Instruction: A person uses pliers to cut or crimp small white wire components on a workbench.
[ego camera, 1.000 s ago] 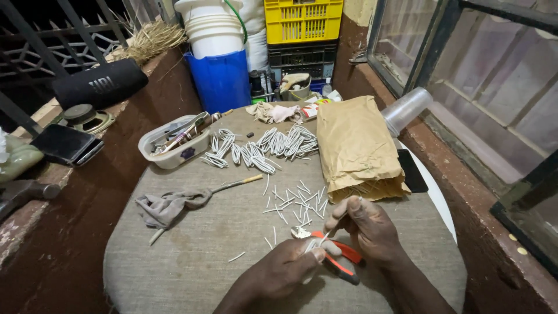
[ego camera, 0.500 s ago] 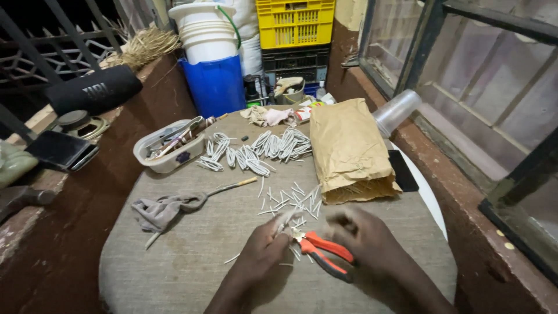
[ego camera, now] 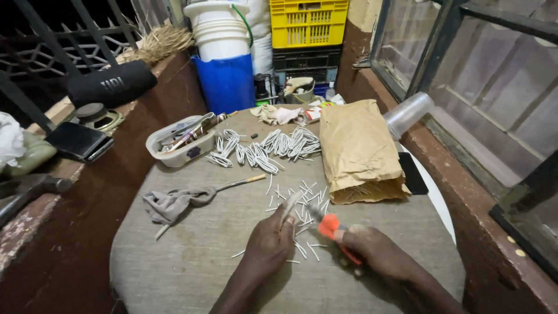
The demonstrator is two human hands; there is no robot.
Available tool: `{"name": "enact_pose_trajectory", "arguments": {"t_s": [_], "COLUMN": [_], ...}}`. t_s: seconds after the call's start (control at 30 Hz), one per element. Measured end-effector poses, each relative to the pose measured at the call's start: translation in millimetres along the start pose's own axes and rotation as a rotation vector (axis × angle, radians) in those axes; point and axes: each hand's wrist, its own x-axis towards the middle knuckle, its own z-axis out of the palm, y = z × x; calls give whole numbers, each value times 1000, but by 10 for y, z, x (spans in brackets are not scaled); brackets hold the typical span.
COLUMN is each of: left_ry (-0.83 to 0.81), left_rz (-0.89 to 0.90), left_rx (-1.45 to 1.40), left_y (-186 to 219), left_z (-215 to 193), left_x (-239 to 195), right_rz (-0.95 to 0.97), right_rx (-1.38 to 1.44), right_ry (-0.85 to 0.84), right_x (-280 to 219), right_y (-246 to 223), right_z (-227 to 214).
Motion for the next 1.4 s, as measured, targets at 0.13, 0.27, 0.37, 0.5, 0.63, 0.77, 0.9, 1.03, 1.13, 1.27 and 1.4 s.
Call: {"name": "enact_pose_trajectory", "arguments": {"t_s": [0.13,0.27,0.37,0.5,0.63,0.77,0.9,1.03,1.13,1.27,1.4], "left_ry": [-45,-63,-42,-28,-92,-98,-85,-69,-109,-139,137], "left_rz": [-39,32,-29,-166,-266,-271,-211,-155,-181,-139,-51], "left_rx": [-28,-59,-23,48,103,79,50,71,72,70,297], "left_y": [13,136,159,315,390,410,293,333,349,390,22], "left_z": [58,3,-52,-160,-178,-219,-159,-226,-258,-247,-122], "left_x": [-29,-65,-64,-100,-110,-138,-135,-145,-140,-126,-27], "right_rz": [103,106,123,187,47,49,55,-51,131,100,147], "right_rx": [282,261,141,-148,-525,-643,-756,-760,-611,-633,-564], "right_ry": [-43,-2,28,30,58,155,200,249,276,165,224], "right_x": [16,-52,-39,-70,58,86,104,180,23,135,95], "right_y": [225,50,-67,-307,-145,-117,-64,-6,-312,-249,-296], "right_z": [-58,49,33,81,-12,43,105,149,312,239,276]}}
